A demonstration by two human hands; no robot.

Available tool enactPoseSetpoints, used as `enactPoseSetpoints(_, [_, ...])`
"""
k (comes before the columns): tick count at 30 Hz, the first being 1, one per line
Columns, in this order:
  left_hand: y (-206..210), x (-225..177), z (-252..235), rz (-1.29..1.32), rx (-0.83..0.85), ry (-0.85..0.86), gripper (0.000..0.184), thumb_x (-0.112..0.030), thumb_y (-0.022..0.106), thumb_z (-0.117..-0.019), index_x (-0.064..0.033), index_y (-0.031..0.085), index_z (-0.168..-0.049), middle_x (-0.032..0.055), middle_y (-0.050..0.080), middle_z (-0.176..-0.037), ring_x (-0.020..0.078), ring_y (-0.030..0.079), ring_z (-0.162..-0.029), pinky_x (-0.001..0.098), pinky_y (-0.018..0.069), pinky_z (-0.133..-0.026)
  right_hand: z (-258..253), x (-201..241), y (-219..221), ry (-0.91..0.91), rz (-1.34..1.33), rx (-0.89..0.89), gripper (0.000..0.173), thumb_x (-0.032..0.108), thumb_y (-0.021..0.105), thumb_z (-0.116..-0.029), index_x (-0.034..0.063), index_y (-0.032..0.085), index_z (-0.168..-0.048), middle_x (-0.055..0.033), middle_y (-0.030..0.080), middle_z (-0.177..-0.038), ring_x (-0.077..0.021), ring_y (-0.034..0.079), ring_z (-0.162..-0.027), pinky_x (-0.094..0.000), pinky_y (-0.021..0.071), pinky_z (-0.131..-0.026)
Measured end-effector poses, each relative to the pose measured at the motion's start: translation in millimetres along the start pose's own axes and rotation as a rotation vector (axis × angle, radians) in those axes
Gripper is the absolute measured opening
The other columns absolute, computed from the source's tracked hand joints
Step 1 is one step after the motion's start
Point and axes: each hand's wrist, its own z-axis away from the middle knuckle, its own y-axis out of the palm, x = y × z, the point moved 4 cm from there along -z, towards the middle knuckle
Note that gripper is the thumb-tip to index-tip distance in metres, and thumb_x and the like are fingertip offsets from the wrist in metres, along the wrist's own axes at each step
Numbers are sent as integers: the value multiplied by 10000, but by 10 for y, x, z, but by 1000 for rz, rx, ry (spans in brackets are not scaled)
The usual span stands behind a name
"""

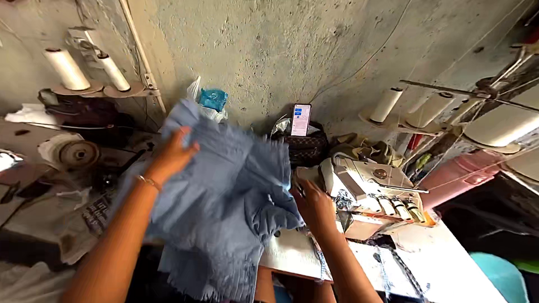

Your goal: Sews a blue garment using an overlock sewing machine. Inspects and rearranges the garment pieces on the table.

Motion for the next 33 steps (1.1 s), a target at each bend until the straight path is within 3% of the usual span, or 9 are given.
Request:
enactPoseSetpoints(4, [1519,423,884,-319,368,19,642,-407,595,-1012,-43,464,-1525,288,292,-1627,517,182,-1525,776,56,-1159,207,-52,138,-179,83,-131,271,31,599,-963,52,747,-1189,-210,711,-1103,-393,721,-847,-576,565,-661])
enactPoseSetpoints(7, [2082,714,1455,-398,276,37,700,-511,503,-1011,-80,432,-1557,256,309,-1632,533,212,-1512,830,84,-1107,180,182,357,-330,-32,-22,316,-20,584,-931,101,774,-1152,-183,711,-1145,-364,720,-906,-539,584,-699])
enactPoseSetpoints(12, [2128,789,1526,-397,183,78,716,-566,422,-1013,-91,450,-1549,242,356,-1615,523,272,-1495,825,111,-1102,-351,172,1185,-56,28,366,428,87,524,-1020,89,573,-1445,-205,485,-1511,-385,672,-1111,-542,555,-895])
enactPoseSetpoints(18, [2111,749,1513,-462,186,48,702,-569,415,-1017,-117,451,-1552,192,355,-1631,474,280,-1510,802,131,-1118,-1261,-169,1898,223,-78,295,688,294,615,-1017,14,335,-1579,-240,282,-1645,-427,552,-1318,-566,494,-1030])
enactPoseSetpoints(22, [2157,795,1444,-455,188,-2,735,-581,383,-1018,-112,394,-1583,174,320,-1652,437,256,-1531,774,111,-1143,-1555,20,1871,227,139,501,536,364,602,-1023,-7,543,-1405,-265,539,-1445,-427,559,-1307,-620,450,-1044])
enactPoseSetpoints(25, [2175,884,1244,-406,213,-68,780,-593,390,-1019,-84,322,-1607,177,257,-1676,416,168,-1561,755,25,-1167,-1418,870,1513,-78,122,450,395,267,511,-1059,58,599,-1383,-209,648,-1330,-399,617,-1240,-610,476,-1011])
enactPoseSetpoints(27, [1985,862,1114,-306,180,-151,716,-470,506,-1015,18,424,-1532,247,368,-1607,422,257,-1534,706,64,-1203,-788,1507,1359,-492,83,381,340,200,528,-1036,67,668,-1316,-168,712,-1223,-366,708,-1065,-566,560,-887])
enactPoseSetpoints(30, [1204,658,1778,-76,325,-382,319,-106,540,-1021,88,635,-1256,221,639,-1323,286,574,-1286,414,406,-1125,444,1726,1557,-1013,28,321,164,53,654,-925,29,742,-1061,-167,724,-969,-313,728,-734,-465,604,-604])
enactPoseSetpoints(33, [1059,859,2440,219,195,-301,262,-91,547,-1015,34,677,-1205,176,677,-1243,249,625,-1213,416,479,-1079,884,1344,2000,-995,-12,291,327,-6,751,-794,61,748,-1114,-185,708,-987,-296,705,-641,-431,593,-513])
